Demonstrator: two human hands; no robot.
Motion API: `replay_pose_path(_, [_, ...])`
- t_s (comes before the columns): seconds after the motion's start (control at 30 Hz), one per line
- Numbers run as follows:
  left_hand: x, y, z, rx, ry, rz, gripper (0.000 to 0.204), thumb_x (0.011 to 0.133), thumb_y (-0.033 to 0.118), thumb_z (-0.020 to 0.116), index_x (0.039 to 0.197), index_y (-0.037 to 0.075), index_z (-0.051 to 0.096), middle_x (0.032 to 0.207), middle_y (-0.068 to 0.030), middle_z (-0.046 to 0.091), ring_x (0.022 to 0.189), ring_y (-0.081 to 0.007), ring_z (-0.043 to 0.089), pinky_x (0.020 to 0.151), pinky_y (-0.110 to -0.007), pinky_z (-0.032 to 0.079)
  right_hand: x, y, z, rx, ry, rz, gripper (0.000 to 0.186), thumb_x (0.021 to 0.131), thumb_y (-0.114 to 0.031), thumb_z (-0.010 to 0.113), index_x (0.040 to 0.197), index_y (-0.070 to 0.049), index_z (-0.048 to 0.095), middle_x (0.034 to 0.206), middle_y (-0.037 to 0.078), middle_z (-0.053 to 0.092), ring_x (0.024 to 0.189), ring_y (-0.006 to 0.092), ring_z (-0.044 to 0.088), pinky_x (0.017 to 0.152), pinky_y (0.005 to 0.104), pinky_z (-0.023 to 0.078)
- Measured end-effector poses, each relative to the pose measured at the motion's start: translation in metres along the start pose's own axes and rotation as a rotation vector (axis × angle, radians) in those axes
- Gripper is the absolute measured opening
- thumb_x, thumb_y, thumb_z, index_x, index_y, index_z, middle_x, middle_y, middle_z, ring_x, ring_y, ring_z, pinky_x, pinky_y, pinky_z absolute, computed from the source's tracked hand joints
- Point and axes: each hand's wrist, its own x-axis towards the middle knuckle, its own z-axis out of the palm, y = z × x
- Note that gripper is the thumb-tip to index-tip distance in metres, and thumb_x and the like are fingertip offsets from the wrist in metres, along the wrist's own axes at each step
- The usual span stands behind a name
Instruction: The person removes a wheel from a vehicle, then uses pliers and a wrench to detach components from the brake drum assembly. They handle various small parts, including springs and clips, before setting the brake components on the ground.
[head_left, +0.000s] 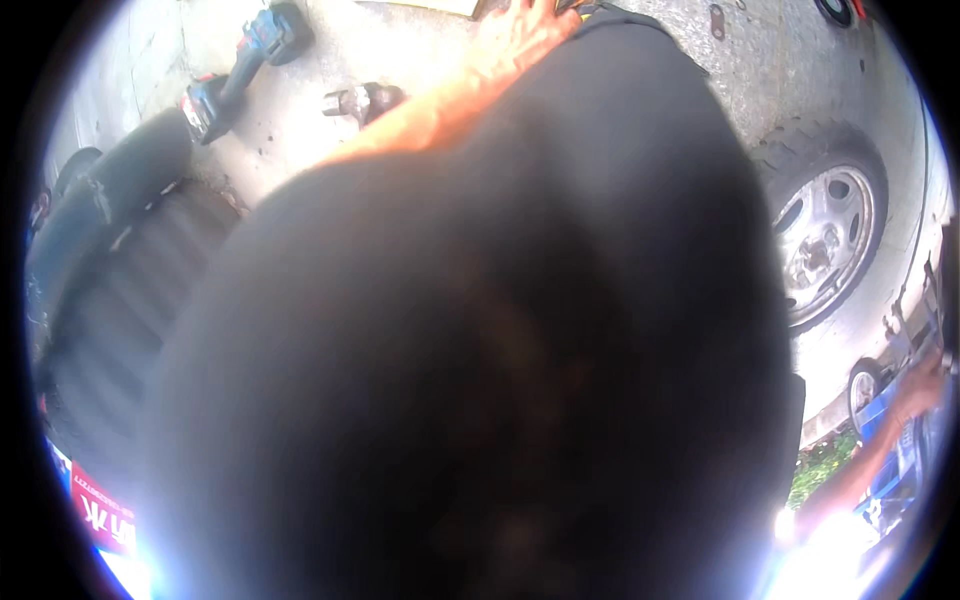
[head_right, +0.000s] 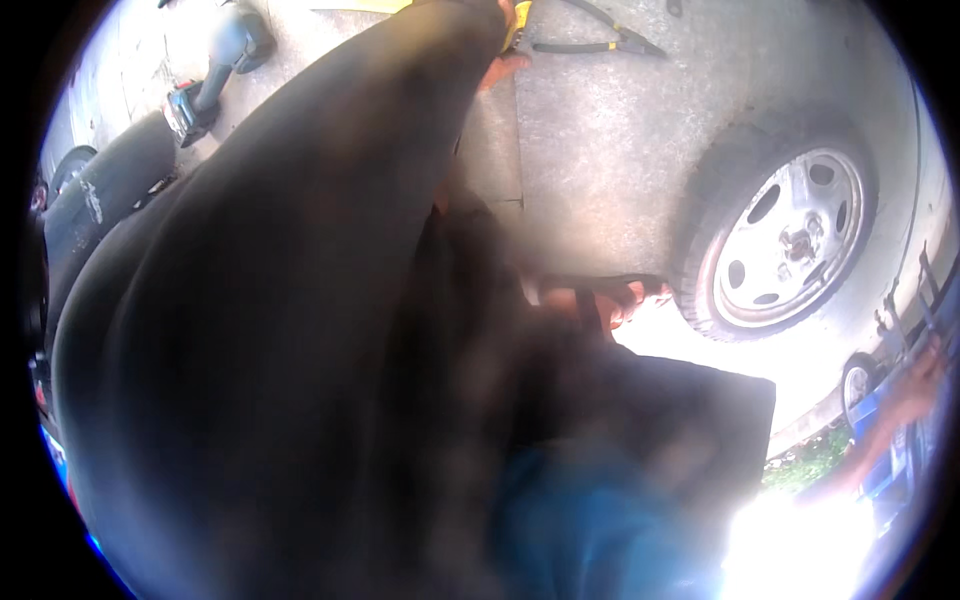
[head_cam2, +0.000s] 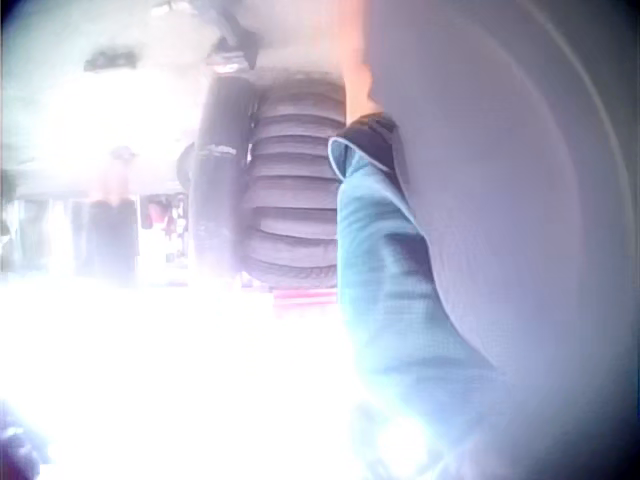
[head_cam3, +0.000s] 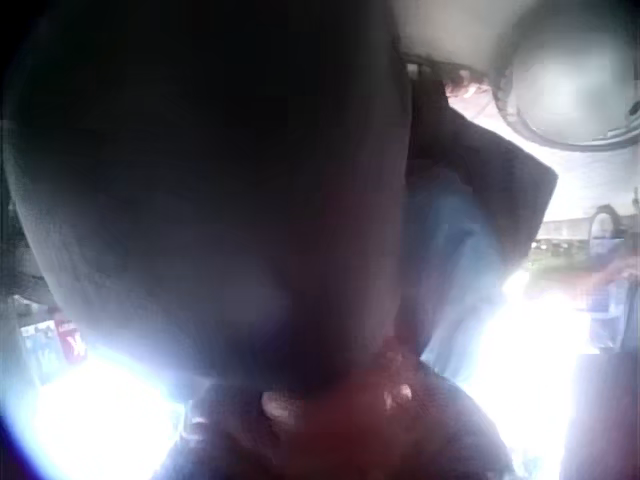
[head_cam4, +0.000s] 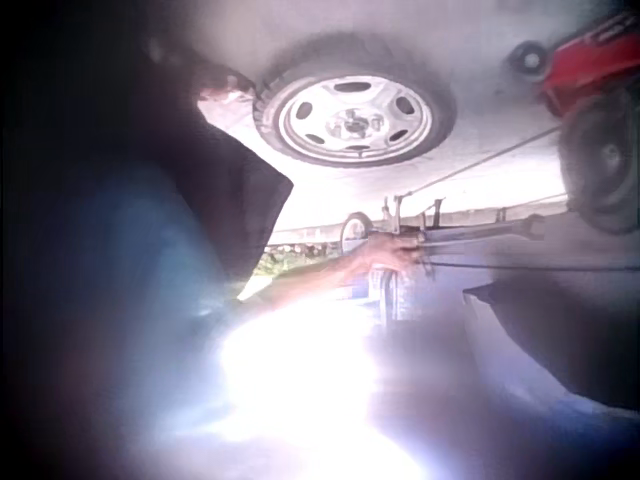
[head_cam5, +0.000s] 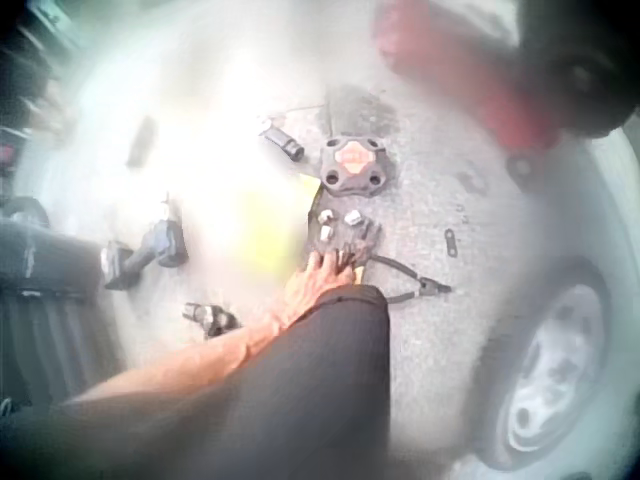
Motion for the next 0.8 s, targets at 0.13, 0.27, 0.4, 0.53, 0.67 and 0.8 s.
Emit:
replay_pose_path(0.13, [0.007, 0.02, 0.026, 0.015, 0.012, -0.009, 0.032, 0.084, 0.019, 0.052, 0.113, 0.004, 0.053, 0.108, -0.0224, 0.049, 0.098, -0.0362, 0.053, 0.075, -0.045, 0.048, -0.114, -0.011, 0.074, -0.2, -0.606, 0.068, 0.026, 0.094, -0.02, 0.045, 0.102, 0.0, 0.059, 0.09, 0.017, 0.062, 0.08, 0.0296, 0.061, 0.07, 0.0398, 0.048])
replay_pose_path(0.27, [-0.018, 0.015, 0.027, -0.167, -0.129, -0.306, 0.04, 0.083, 0.015, 0.054, 0.121, 0.006, 0.051, 0.123, -0.0224, 0.043, 0.106, -0.0347, 0.052, 0.086, -0.041, 0.044, -0.118, -0.129, 0.091, 0.586, -0.904, 0.203, 0.027, 0.092, -0.024, 0.049, 0.096, -0.002, 0.064, 0.079, 0.021, 0.064, 0.072, 0.035, 0.064, 0.065, 0.0425, 0.049])
replay_pose_path(0.4, [0.004, 0.018, -0.022, -1.219, -0.096, -0.599, 0.022, 0.075, 0.005, 0.058, 0.095, -0.004, 0.06, 0.079, -0.0175, 0.063, 0.07, -0.0269, 0.064, 0.059, -0.04, 0.051, -0.135, -0.207, 0.099, 0.487, -1.104, 0.325, 0.033, 0.091, -0.032, 0.051, 0.099, -0.002, 0.063, 0.086, 0.023, 0.063, 0.077, 0.042, 0.061, 0.072, 0.0478, 0.048])
replay_pose_path(0.53, [0.027, 0.034, -0.071, -1.62, -0.3, -0.651, 0.029, 0.074, -0.001, 0.057, 0.103, -0.003, 0.056, 0.088, -0.0122, 0.06, 0.074, -0.0236, 0.061, 0.062, -0.035, 0.052, -0.102, -0.233, 0.089, 0.578, -0.856, 0.067, 0.039, 0.089, -0.035, 0.054, 0.108, -0.001, 0.06, 0.097, 0.022, 0.063, 0.089, 0.04, 0.06, 0.079, 0.0466, 0.048])
replay_pose_path(0.67, [0.064, 0.071, -0.102, -1.756, -0.359, -0.519, 0.034, 0.073, -0.001, 0.059, 0.106, -0.004, 0.055, 0.091, -0.013, 0.06, 0.078, -0.0237, 0.061, 0.069, -0.033, 0.053, -0.019, -0.231, 0.103, 0.746, -0.727, 0.247, 0.045, 0.087, -0.037, 0.059, 0.116, -0.002, 0.058, 0.103, 0.021, 0.063, 0.095, 0.0365, 0.062, 0.084, 0.0417, 0.048])
replay_pose_path(0.8, [0.102, 0.102, -0.122, -1.859, -0.498, -0.375, 0.038, 0.069, -0.003, 0.058, 0.107, -0.002, 0.054, 0.091, -0.0116, 0.061, 0.079, -0.0221, 0.062, 0.073, -0.034, 0.053, 0.069, -0.239, 0.137, 1.039, -0.421, 0.564, 0.047, 0.09, -0.04, 0.057, 0.119, -0.002, 0.057, 0.103, 0.016, 0.064, 0.092, 0.0242, 0.063, 0.08, 0.0343, 0.048])
